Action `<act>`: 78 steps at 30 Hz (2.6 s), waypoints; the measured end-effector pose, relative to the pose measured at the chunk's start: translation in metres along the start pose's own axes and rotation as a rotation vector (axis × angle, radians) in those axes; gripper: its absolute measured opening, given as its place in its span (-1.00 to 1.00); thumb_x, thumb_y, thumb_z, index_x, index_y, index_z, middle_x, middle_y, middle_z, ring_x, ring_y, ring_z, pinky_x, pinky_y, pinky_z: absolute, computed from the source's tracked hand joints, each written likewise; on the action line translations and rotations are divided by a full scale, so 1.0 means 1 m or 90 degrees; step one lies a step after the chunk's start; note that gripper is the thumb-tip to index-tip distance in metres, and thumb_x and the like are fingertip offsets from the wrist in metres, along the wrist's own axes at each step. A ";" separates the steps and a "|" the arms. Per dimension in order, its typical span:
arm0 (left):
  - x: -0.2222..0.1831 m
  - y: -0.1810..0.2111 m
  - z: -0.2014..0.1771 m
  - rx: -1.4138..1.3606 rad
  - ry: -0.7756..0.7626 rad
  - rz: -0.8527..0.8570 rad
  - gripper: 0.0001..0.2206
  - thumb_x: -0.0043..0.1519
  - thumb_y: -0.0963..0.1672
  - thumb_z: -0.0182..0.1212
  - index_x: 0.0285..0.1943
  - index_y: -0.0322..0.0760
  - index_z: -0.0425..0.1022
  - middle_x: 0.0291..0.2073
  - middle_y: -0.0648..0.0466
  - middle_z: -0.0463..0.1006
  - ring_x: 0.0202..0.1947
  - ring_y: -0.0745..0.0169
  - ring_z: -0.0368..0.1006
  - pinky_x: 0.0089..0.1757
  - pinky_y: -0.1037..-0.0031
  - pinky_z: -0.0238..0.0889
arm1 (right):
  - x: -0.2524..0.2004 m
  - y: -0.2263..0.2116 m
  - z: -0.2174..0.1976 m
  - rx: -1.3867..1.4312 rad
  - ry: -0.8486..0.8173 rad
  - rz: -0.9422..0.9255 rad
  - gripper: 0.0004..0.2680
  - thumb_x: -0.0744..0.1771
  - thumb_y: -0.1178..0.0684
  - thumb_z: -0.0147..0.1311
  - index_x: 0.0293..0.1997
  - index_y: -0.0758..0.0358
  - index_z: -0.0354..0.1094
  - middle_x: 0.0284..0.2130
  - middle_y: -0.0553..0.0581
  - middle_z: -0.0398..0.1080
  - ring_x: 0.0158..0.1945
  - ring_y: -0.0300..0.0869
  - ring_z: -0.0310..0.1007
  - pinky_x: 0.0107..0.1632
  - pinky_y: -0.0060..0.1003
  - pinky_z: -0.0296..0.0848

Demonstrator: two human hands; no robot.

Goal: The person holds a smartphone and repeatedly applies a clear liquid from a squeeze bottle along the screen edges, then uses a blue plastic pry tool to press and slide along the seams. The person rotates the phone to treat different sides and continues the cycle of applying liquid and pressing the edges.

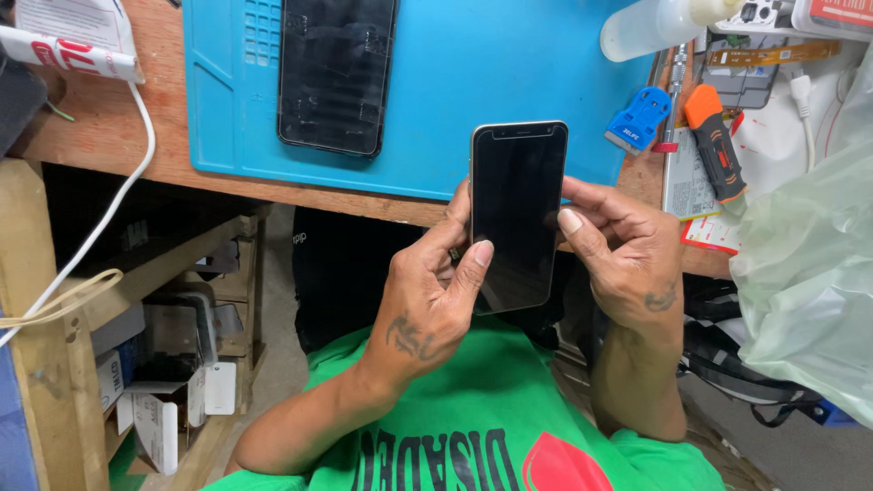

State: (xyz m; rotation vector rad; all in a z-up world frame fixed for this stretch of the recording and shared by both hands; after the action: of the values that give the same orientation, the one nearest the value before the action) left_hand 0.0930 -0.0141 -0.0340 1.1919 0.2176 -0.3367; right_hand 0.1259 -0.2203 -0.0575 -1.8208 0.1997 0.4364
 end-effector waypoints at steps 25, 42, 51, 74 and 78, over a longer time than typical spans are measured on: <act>0.013 0.068 0.000 0.379 -0.158 0.091 -0.39 0.25 -0.26 0.22 0.54 -0.12 0.22 -0.05 -0.15 0.59 -0.09 0.03 0.53 0.00 0.36 0.39 | 0.003 -0.042 0.015 0.366 -0.093 -0.140 -0.62 0.36 0.25 0.17 0.32 0.45 0.15 0.08 0.25 0.46 0.16 -0.10 0.48 0.30 -0.21 0.44; 0.041 0.034 0.005 -0.094 0.132 0.176 -0.06 0.21 -0.13 0.46 0.63 -0.43 -0.24 0.09 -0.16 0.46 0.09 0.16 0.54 0.06 0.41 0.52 | -0.009 -0.043 0.031 0.188 0.060 -0.303 -0.65 0.35 0.37 0.25 0.18 0.28 0.14 0.02 0.17 0.45 0.01 -0.20 0.55 0.06 -0.31 0.59; 0.059 0.041 -0.005 0.046 0.162 0.212 -0.15 0.26 -0.14 0.46 0.58 -0.46 -0.14 -0.03 -0.10 0.56 -0.04 0.20 0.63 0.09 0.42 0.55 | -0.006 -0.053 0.022 0.180 -0.149 -0.202 -0.72 0.38 0.26 0.14 0.25 0.50 0.34 0.08 0.26 0.51 0.11 -0.17 0.55 0.32 -0.28 0.50; 0.061 0.044 -0.003 0.006 0.188 0.293 -0.21 0.33 -0.23 0.43 0.58 -0.43 -0.16 0.25 -0.13 0.36 0.22 0.22 0.44 0.27 0.45 0.42 | 0.013 -0.081 0.021 -0.201 -0.070 -0.191 -0.74 0.37 0.31 0.16 0.21 0.45 0.41 -0.11 0.17 0.58 -0.14 -0.34 0.54 -0.10 -0.51 0.51; 0.070 0.015 -0.012 -0.083 0.191 0.082 -0.57 0.29 -0.19 0.26 0.31 -0.51 0.28 -0.09 -0.08 0.58 -0.12 0.26 0.55 -0.05 0.45 0.51 | 0.014 -0.077 0.019 -0.136 -0.067 -0.191 -0.75 0.38 0.31 0.14 0.22 0.45 0.40 -0.08 0.16 0.57 -0.07 -0.34 0.56 -0.04 -0.52 0.51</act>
State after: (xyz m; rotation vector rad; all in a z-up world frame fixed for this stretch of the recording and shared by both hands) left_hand 0.1639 -0.0082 -0.0488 1.1180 0.4147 -0.0290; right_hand 0.1621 -0.1788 0.0009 -1.9908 -0.1996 0.3495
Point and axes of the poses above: each hand's wrist, its own x-axis towards the middle knuckle, its own z-axis out of the palm, y = z × x, the point moved 10 cm from there along x, towards the middle knuckle
